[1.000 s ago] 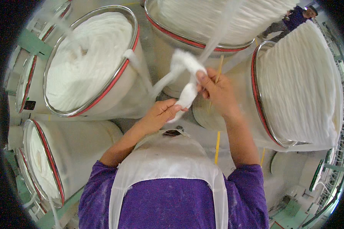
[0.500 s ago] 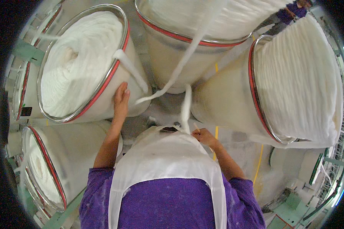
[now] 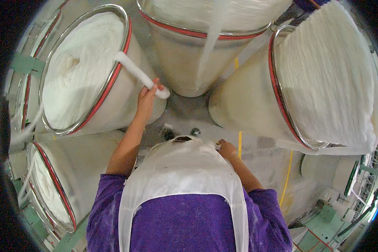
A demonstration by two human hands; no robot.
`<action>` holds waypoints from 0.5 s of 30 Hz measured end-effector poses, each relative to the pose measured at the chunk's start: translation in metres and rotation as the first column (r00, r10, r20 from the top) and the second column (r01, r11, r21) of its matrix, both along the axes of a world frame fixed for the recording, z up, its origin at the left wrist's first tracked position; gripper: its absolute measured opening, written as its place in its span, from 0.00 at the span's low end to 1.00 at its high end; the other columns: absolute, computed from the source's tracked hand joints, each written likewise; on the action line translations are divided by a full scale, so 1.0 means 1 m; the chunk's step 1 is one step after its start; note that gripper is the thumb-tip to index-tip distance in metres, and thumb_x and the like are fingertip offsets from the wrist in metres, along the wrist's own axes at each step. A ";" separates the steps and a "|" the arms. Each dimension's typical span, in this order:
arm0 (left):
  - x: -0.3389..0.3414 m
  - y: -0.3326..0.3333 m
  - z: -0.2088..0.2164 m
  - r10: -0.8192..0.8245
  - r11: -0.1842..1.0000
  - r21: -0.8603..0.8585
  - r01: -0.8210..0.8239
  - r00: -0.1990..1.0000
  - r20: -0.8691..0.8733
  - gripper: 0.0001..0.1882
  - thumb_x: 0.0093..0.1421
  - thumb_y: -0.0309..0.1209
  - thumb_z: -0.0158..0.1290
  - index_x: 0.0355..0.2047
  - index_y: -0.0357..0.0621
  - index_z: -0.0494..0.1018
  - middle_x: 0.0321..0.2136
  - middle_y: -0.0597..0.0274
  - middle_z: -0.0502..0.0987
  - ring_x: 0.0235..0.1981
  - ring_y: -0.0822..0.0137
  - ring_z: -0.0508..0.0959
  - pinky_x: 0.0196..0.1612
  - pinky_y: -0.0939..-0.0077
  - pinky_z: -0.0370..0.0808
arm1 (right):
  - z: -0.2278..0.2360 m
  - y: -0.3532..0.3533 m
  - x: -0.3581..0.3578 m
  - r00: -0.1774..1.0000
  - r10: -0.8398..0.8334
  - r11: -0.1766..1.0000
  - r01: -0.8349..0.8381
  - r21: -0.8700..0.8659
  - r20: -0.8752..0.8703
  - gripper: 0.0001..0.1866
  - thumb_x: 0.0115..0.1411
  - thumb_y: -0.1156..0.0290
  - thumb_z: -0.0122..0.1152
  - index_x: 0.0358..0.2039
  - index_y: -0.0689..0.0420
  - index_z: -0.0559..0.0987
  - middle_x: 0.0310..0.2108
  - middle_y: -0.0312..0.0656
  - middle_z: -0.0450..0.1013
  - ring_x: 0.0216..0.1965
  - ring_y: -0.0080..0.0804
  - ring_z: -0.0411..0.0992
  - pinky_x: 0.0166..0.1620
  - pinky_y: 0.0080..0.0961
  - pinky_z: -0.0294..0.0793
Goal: The person pulls white textile roving from large cylindrical containers, inspects it, and uses a wooden stick to guide or tie strands. They move between containers, occasionally picking up loose roving from the floor and placing it into a bin.
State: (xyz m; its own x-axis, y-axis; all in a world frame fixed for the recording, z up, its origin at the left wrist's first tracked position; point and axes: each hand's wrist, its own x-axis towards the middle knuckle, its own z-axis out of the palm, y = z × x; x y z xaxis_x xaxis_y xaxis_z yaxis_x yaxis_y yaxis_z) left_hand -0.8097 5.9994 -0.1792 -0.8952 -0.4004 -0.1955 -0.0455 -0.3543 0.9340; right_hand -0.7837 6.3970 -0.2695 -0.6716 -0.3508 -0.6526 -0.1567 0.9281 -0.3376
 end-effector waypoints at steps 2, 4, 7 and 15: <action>0.019 0.004 -0.014 0.005 0.999 0.035 -0.005 1.000 0.009 0.19 0.63 0.34 0.49 0.52 0.37 0.67 0.38 0.61 0.77 0.44 0.69 0.72 0.53 0.73 0.63 | 0.019 -0.003 -0.016 0.995 -0.041 0.974 0.061 -0.216 0.095 0.20 0.48 0.60 0.64 0.41 0.54 0.78 0.30 0.42 0.75 0.36 0.35 0.74 0.38 0.29 0.73; 0.036 0.014 -0.024 0.004 0.999 0.041 -0.007 0.998 0.065 0.21 0.62 0.37 0.50 0.52 0.37 0.67 0.37 0.63 0.77 0.42 0.72 0.72 0.51 0.76 0.63 | 0.051 -0.014 -0.045 0.957 -0.149 0.895 0.238 -0.378 0.249 0.22 0.47 0.62 0.66 0.44 0.54 0.78 0.28 0.38 0.73 0.32 0.29 0.72 0.36 0.25 0.71; 0.053 0.035 -0.019 -0.060 0.991 0.125 0.046 0.992 0.114 0.17 0.65 0.35 0.46 0.50 0.37 0.69 0.36 0.61 0.77 0.41 0.70 0.74 0.47 0.74 0.68 | 0.095 -0.062 -0.077 0.955 -0.124 0.793 0.259 -0.551 0.270 0.27 0.47 0.66 0.69 0.49 0.59 0.74 0.25 0.31 0.67 0.27 0.19 0.64 0.34 0.18 0.67; 0.049 0.046 0.063 -0.047 0.998 0.046 0.047 0.999 0.001 0.19 0.67 0.39 0.42 0.47 0.36 0.71 0.36 0.57 0.78 0.38 0.69 0.77 0.46 0.73 0.72 | 0.127 -0.200 -0.053 0.850 0.095 0.844 0.207 -0.495 0.518 0.22 0.50 0.55 0.68 0.38 0.59 0.79 0.23 0.31 0.71 0.25 0.20 0.64 0.31 0.20 0.63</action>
